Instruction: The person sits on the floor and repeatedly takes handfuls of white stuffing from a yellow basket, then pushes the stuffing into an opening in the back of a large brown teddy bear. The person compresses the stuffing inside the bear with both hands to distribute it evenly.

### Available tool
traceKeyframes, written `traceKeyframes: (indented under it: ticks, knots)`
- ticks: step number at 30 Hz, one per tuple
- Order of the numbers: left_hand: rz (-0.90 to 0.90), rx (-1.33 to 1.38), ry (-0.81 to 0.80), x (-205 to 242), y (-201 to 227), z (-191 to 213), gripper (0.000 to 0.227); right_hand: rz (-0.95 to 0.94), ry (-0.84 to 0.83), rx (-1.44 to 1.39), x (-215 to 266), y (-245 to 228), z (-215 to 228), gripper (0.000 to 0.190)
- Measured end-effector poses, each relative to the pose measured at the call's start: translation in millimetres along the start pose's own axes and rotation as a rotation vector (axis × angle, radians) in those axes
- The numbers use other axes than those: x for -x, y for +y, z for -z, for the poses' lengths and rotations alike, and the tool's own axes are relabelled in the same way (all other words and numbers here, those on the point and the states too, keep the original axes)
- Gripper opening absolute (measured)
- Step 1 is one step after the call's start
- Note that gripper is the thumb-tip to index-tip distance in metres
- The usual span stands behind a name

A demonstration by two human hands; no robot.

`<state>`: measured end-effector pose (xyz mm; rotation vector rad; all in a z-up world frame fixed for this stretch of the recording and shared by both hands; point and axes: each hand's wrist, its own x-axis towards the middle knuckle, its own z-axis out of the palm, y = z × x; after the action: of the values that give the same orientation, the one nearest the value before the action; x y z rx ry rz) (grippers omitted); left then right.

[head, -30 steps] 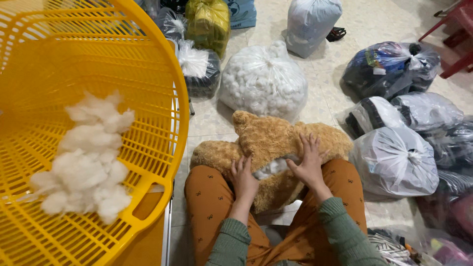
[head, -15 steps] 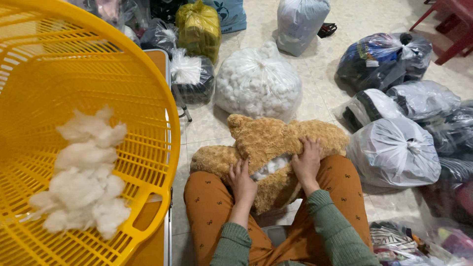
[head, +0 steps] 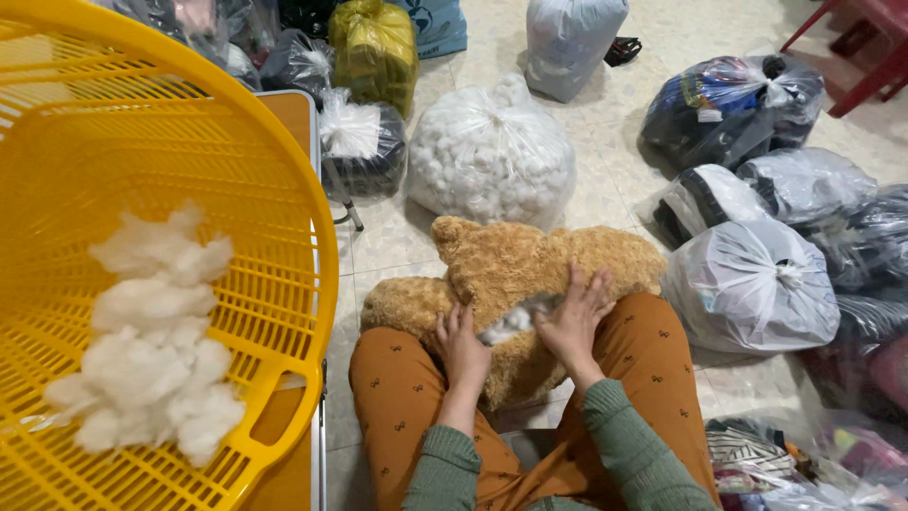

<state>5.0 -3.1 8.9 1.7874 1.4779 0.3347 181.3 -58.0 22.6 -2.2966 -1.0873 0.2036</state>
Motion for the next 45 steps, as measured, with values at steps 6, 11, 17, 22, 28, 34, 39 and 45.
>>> traceKeyframes:
  ticks: [6, 11, 17, 22, 28, 34, 39, 45]
  knots:
    - [-0.056, -0.046, 0.027, 2.9, -0.9, -0.1, 0.072, -0.238, 0.195, -0.218, 9.1, 6.7, -17.6, 0.124]
    - [-0.046, -0.005, 0.011, 2.0, -4.2, 0.9, 0.074, -0.174, 0.153, -0.425, 15.5, 12.0, -17.5, 0.117]
    - [-0.047, -0.008, 0.049, -0.8, -3.5, -0.9, 0.071, 0.313, 0.289, -0.116, 16.3, 13.8, -16.0, 0.114]
    - [-0.055, -0.019, 0.067, -1.5, -5.2, -1.6, 0.067, 0.501, 0.062, 0.173, 29.0, 9.4, -20.4, 0.036]
    - [-0.051, 0.054, 0.061, -3.2, -10.9, -4.4, 0.069, 0.545, -0.114, 0.356, 52.5, 7.5, -10.7, 0.055]
    - [-0.044, 0.079, 0.054, -6.0, -10.1, -8.1, 0.072, 0.467, -0.308, 0.648, 51.7, 8.2, -10.4, 0.062]
    - [-0.073, -0.006, 0.079, 0.2, -6.7, -0.6, 0.074, 0.614, 0.179, 0.361, 55.7, 13.8, -26.5, 0.066]
    - [-0.061, -0.011, 0.068, 0.7, -5.7, 0.5, 0.067, 0.447, -0.318, 0.479, 57.0, 12.9, -26.5, 0.052]
